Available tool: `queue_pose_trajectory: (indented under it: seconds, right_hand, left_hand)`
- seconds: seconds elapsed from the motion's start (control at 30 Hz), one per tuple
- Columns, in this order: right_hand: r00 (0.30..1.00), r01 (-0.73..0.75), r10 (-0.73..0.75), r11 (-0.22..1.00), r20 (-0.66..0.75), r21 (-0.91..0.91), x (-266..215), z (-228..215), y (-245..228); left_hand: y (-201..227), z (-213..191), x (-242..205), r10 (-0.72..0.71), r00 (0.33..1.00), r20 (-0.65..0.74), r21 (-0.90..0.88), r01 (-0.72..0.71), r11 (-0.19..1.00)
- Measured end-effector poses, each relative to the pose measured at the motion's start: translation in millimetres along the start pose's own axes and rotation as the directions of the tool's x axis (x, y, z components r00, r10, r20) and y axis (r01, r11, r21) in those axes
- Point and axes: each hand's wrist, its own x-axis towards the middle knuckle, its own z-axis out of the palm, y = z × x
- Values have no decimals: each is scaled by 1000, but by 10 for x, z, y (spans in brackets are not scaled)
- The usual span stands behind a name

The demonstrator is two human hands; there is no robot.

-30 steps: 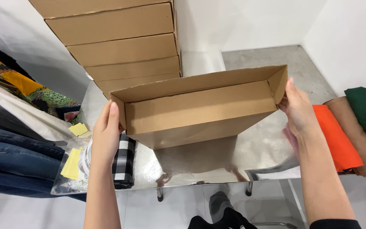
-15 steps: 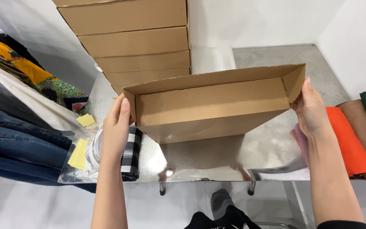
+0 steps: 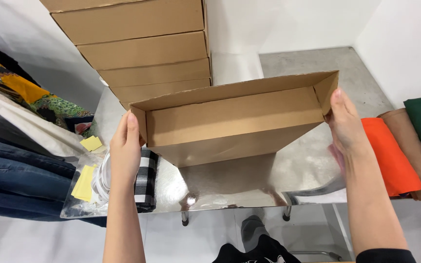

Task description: The person places a plastic-wrapped item into a cardboard box and closes the flaps. They then take a white ribbon, wrap it around the box in a cross pattern, and tie a decorative bow on top to secure the package.

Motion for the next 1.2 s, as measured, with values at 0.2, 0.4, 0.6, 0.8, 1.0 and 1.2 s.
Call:
queue_pose_trajectory:
  seconds: [0.2,0.4,0.6,0.8,1.0,1.2]
  right_hand:
    - [994,78,-81,996,68,53,-88,-7,40]
    - [994,108,-108,994,32,20,-77,62,6]
    - [988,150,-150,989,-44,12,-45,15,240]
    - [958,286,-286,958,-24,-7,-129,-24,600]
    - [940,337,-339,940,35,43,-397,-80,604]
    - [963,266,-266,964,32,6,-804,-193,872]
  left_hand:
    - [-48,10,-17,60,998,-9,112,-58,992]
    - [-3,81,-67,110,990,-84,257,-85,963]
    - [-158,152,-97,89,985,-146,266,-47,963]
    - [-455,251,-273,270,959,-83,-146,-279,949]
    - [-761,228,-472,346,933,-103,-139,-358,923]
    - [-1139,210,-858,329,936,-122,-10,-333,943]
